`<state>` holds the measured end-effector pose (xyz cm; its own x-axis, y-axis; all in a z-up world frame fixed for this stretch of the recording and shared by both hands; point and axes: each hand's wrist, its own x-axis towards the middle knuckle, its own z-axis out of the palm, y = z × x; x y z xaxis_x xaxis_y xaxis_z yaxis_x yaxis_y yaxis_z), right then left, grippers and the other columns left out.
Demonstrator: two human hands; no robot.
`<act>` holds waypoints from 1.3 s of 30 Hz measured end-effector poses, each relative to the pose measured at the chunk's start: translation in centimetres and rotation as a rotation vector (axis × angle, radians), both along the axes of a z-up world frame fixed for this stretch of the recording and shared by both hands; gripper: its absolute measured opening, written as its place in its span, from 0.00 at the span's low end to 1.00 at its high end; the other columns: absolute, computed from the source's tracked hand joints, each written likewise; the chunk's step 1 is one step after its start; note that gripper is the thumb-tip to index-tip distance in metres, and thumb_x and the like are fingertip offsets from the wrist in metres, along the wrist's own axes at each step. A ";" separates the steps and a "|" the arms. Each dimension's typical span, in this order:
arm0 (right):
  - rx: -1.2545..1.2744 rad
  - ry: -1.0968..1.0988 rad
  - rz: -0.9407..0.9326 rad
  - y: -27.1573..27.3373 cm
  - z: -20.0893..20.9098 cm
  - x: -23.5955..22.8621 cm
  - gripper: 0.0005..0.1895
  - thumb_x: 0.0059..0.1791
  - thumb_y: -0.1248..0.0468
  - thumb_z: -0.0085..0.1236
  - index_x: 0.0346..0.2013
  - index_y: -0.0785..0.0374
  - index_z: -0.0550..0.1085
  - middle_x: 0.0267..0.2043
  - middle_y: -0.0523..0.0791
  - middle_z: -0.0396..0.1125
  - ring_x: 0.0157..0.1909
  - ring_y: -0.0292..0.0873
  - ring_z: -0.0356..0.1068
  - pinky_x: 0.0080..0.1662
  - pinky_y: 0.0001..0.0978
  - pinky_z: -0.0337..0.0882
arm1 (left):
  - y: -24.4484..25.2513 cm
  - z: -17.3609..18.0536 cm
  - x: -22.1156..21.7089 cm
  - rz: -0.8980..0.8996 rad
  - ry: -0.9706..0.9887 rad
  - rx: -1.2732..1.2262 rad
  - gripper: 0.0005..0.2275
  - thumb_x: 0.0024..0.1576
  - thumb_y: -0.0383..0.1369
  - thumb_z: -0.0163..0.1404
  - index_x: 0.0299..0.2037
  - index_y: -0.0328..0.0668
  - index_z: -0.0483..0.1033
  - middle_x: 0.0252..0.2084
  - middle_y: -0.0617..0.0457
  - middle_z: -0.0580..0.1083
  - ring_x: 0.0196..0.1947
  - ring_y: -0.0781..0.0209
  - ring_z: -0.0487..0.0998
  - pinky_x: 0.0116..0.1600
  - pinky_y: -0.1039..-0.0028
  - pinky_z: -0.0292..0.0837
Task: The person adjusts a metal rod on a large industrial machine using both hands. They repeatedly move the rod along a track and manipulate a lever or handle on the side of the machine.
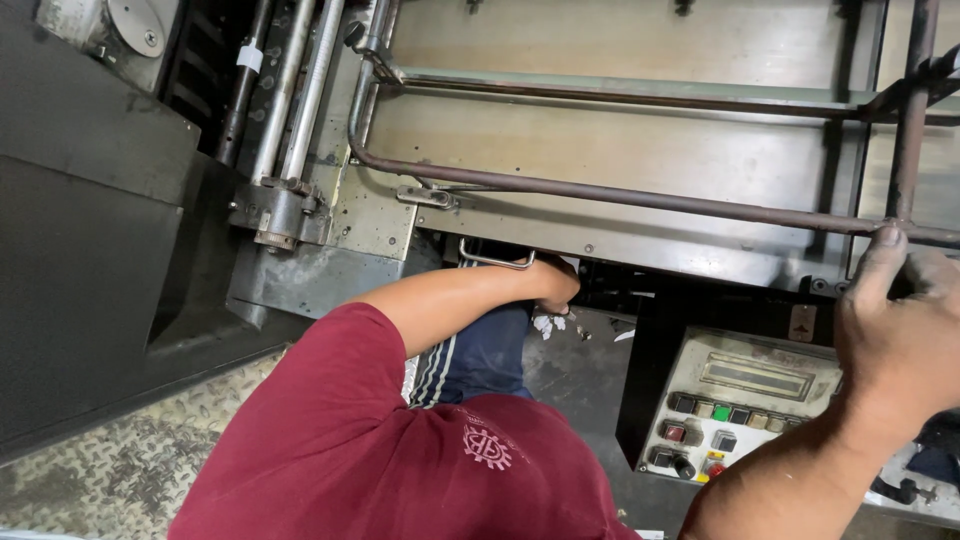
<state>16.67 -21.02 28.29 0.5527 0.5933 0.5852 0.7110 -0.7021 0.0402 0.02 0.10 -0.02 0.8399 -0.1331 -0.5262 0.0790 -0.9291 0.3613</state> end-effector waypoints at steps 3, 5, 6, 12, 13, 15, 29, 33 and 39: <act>0.025 0.061 -0.004 0.8 1.0 -1.0 0.18 0.59 0.53 0.52 0.47 0.65 0.82 0.42 0.50 0.77 0.42 0.51 0.78 0.42 0.40 0.74 | 0.0 0.2 0.0 0.004 0.014 -0.002 0.23 0.59 0.48 0.54 0.45 0.29 0.82 0.49 0.39 0.79 0.51 0.40 0.79 0.55 0.55 0.73; 0.031 0.083 -0.002 0.8 1.0 -1.0 0.18 0.59 0.54 0.52 0.47 0.65 0.83 0.42 0.50 0.77 0.41 0.51 0.78 0.42 0.40 0.74 | 0.0 -0.1 0.0 0.012 0.007 -0.009 0.23 0.59 0.48 0.54 0.45 0.29 0.82 0.48 0.39 0.80 0.51 0.40 0.79 0.55 0.55 0.73; 0.036 0.105 0.001 0.8 1.0 -1.0 0.19 0.59 0.54 0.52 0.48 0.65 0.83 0.42 0.50 0.77 0.41 0.52 0.77 0.42 0.41 0.74 | 0.0 -0.2 0.0 0.019 0.000 -0.015 0.23 0.59 0.48 0.55 0.45 0.29 0.82 0.48 0.39 0.80 0.51 0.40 0.79 0.55 0.56 0.73; -0.002 0.083 -0.011 0.6 0.9 -0.9 0.17 0.60 0.55 0.51 0.47 0.63 0.81 0.41 0.49 0.77 0.38 0.50 0.77 0.41 0.40 0.74 | -0.2 -1.6 0.4 0.006 -0.003 -0.028 0.22 0.59 0.47 0.55 0.45 0.28 0.82 0.47 0.39 0.80 0.49 0.40 0.80 0.54 0.56 0.73; -0.003 0.083 -0.013 0.7 1.1 -1.1 0.17 0.60 0.55 0.51 0.47 0.63 0.81 0.41 0.49 0.77 0.38 0.50 0.77 0.41 0.40 0.74 | -0.1 -0.8 0.2 0.004 -0.003 -0.028 0.22 0.59 0.47 0.55 0.45 0.28 0.82 0.47 0.39 0.80 0.49 0.40 0.80 0.54 0.56 0.73; 0.013 0.071 0.026 1.0 1.5 -1.4 0.17 0.59 0.55 0.52 0.47 0.64 0.82 0.41 0.50 0.77 0.38 0.51 0.77 0.41 0.40 0.73 | 0.1 0.6 -0.3 0.009 -0.003 -0.006 0.22 0.58 0.47 0.54 0.44 0.30 0.82 0.47 0.39 0.80 0.49 0.40 0.80 0.54 0.55 0.73; -0.006 -0.009 0.073 0.1 0.4 0.0 0.14 0.60 0.57 0.52 0.43 0.64 0.80 0.42 0.49 0.76 0.40 0.51 0.76 0.44 0.39 0.74 | 0.1 -0.2 -0.3 0.004 0.009 -0.029 0.21 0.59 0.46 0.53 0.45 0.30 0.82 0.46 0.38 0.79 0.48 0.39 0.80 0.54 0.54 0.73; -0.051 -0.036 0.086 0.7 2.2 -1.4 0.10 0.59 0.60 0.56 0.37 0.61 0.79 0.37 0.47 0.74 0.37 0.52 0.73 0.40 0.39 0.69 | 0.3 0.3 -0.6 -0.016 -0.022 -0.011 0.20 0.59 0.46 0.54 0.44 0.30 0.82 0.45 0.36 0.80 0.47 0.38 0.80 0.53 0.53 0.74; -0.069 -0.206 -0.010 2.9 5.4 -3.8 0.13 0.53 0.55 0.64 0.28 0.57 0.80 0.28 0.48 0.72 0.31 0.55 0.70 0.34 0.42 0.66 | 1.0 3.4 -1.5 -0.001 -0.005 0.022 0.24 0.59 0.49 0.54 0.42 0.27 0.81 0.43 0.34 0.79 0.46 0.36 0.81 0.55 0.52 0.73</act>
<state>12.88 -18.15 33.73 0.4315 0.6311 0.6446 0.6760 -0.6993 0.2322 -1.44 1.09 3.41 0.8424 -0.1226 -0.5248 0.0764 -0.9368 0.3414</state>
